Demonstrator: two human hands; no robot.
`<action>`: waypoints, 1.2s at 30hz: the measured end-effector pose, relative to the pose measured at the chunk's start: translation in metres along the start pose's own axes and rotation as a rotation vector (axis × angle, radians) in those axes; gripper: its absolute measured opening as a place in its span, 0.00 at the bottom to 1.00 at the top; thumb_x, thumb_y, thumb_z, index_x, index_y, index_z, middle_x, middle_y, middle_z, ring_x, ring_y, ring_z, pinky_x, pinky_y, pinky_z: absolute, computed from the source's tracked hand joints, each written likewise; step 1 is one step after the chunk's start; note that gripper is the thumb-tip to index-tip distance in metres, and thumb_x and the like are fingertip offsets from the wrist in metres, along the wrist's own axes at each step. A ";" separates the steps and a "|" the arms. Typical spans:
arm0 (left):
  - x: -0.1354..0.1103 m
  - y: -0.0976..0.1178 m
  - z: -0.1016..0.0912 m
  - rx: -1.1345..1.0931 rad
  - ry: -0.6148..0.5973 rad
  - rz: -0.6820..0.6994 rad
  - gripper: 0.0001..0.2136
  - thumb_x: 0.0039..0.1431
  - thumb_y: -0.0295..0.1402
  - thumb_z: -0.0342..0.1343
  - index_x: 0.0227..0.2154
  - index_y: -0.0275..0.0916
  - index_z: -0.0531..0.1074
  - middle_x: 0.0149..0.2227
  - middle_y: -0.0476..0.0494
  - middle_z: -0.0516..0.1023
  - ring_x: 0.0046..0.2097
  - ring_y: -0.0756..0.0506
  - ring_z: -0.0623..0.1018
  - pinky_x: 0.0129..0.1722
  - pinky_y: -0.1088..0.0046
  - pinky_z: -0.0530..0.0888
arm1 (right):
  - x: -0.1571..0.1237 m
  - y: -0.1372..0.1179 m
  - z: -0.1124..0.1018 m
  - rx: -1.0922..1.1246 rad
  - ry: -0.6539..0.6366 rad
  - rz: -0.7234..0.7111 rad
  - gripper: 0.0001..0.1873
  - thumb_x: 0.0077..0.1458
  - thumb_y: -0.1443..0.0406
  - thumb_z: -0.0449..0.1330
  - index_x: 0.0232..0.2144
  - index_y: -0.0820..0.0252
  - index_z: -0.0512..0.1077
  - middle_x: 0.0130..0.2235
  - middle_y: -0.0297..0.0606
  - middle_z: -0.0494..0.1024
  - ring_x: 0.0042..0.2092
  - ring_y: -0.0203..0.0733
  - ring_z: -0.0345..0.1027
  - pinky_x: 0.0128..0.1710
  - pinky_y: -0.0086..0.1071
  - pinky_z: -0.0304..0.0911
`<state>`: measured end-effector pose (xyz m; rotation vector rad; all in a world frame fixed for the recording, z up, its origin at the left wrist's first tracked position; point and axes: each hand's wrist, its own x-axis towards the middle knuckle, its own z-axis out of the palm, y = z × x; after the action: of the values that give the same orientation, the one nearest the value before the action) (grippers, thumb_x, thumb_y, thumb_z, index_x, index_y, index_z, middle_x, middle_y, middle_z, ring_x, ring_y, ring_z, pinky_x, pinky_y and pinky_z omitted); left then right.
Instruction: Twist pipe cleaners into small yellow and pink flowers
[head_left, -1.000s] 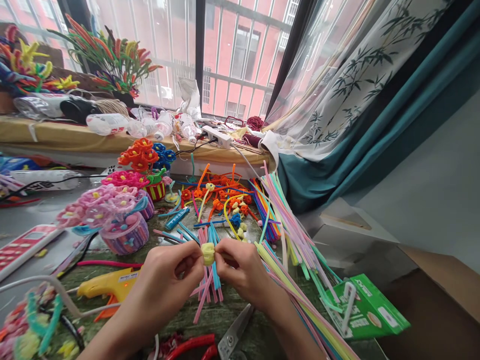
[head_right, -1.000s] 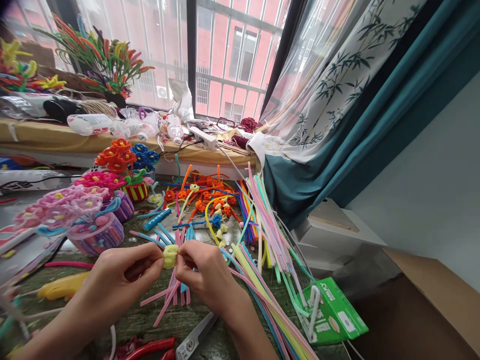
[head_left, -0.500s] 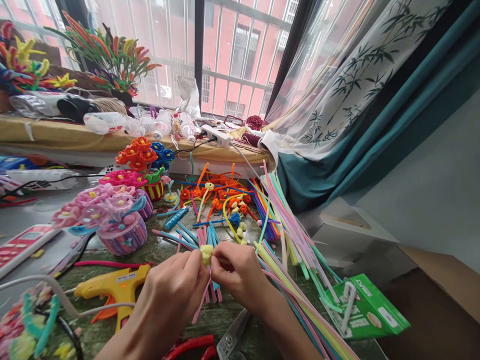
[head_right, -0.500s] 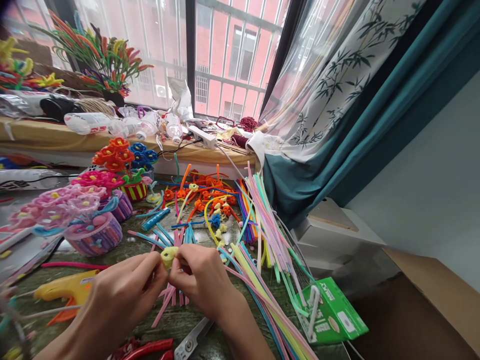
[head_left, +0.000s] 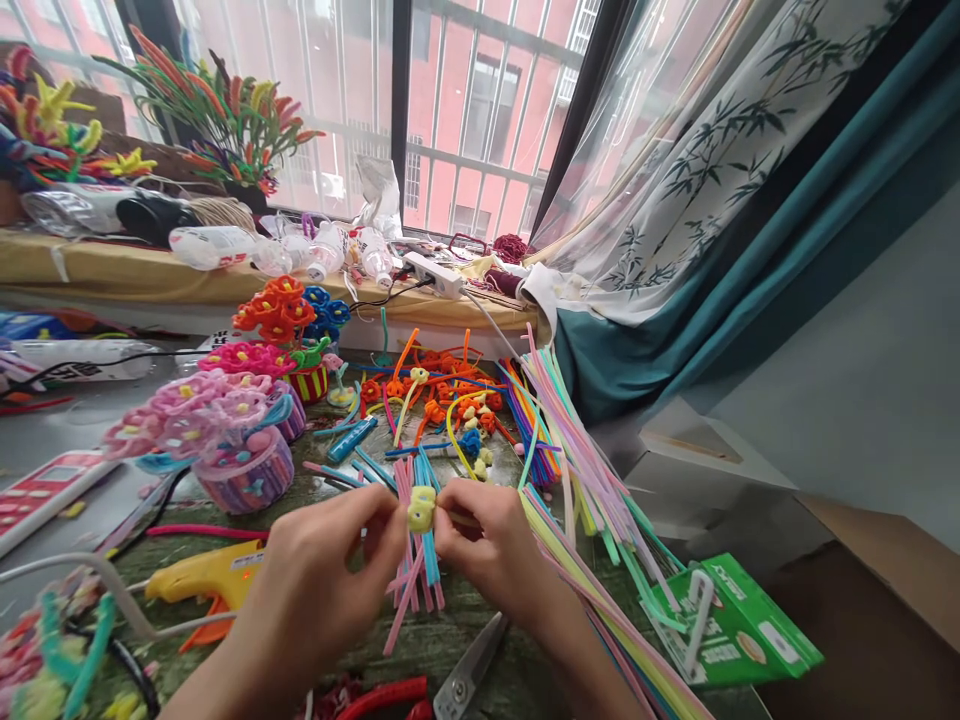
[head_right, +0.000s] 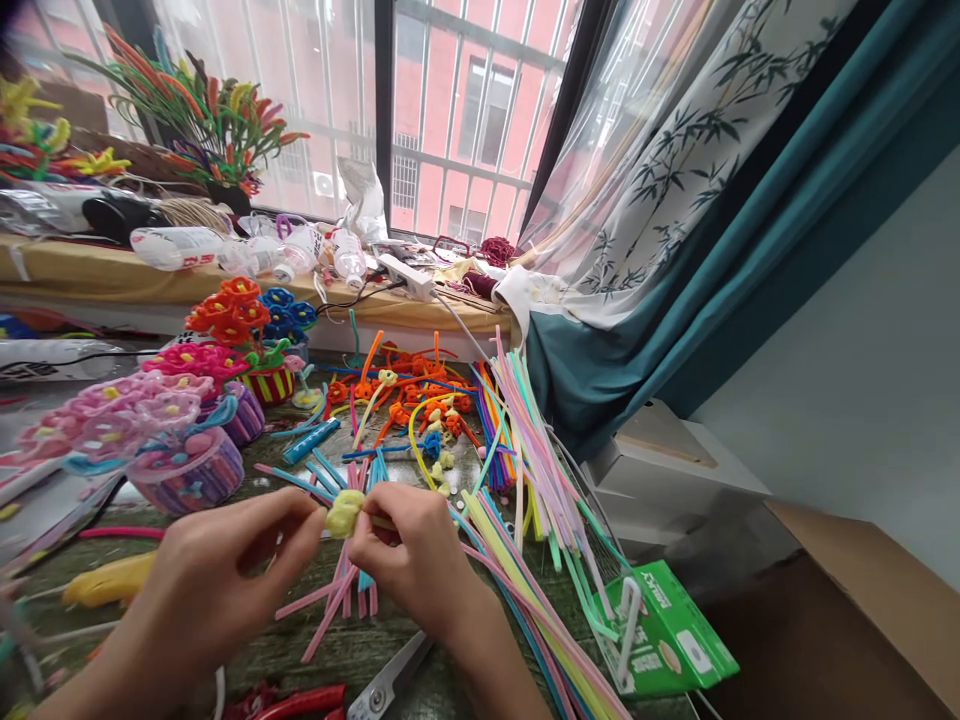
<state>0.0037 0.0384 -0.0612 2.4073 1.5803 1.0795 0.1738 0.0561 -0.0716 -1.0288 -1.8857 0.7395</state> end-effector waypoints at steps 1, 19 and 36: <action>0.004 -0.002 -0.004 -0.085 -0.049 -0.079 0.14 0.60 0.37 0.49 0.21 0.38 0.69 0.16 0.54 0.63 0.20 0.52 0.62 0.20 0.77 0.59 | 0.001 -0.001 -0.001 0.010 -0.009 0.008 0.10 0.49 0.72 0.53 0.19 0.59 0.59 0.20 0.25 0.55 0.22 0.30 0.48 0.22 0.24 0.46; 0.017 -0.009 -0.007 -0.708 -0.452 -0.328 0.17 0.56 0.45 0.52 0.23 0.36 0.69 0.20 0.55 0.59 0.24 0.52 0.58 0.20 0.80 0.57 | 0.001 0.006 -0.005 -0.211 -0.106 -0.234 0.06 0.51 0.72 0.53 0.25 0.59 0.65 0.26 0.30 0.65 0.27 0.33 0.59 0.28 0.26 0.52; 0.018 -0.009 -0.010 -0.601 -0.436 -0.259 0.17 0.57 0.43 0.48 0.20 0.37 0.66 0.20 0.55 0.57 0.24 0.52 0.58 0.22 0.78 0.57 | 0.004 0.006 -0.011 0.415 -0.336 0.259 0.16 0.58 0.55 0.57 0.27 0.63 0.69 0.24 0.29 0.65 0.25 0.30 0.55 0.24 0.25 0.51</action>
<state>-0.0052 0.0546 -0.0478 1.8172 1.1654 0.7647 0.1842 0.0635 -0.0695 -0.9269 -1.7753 1.4636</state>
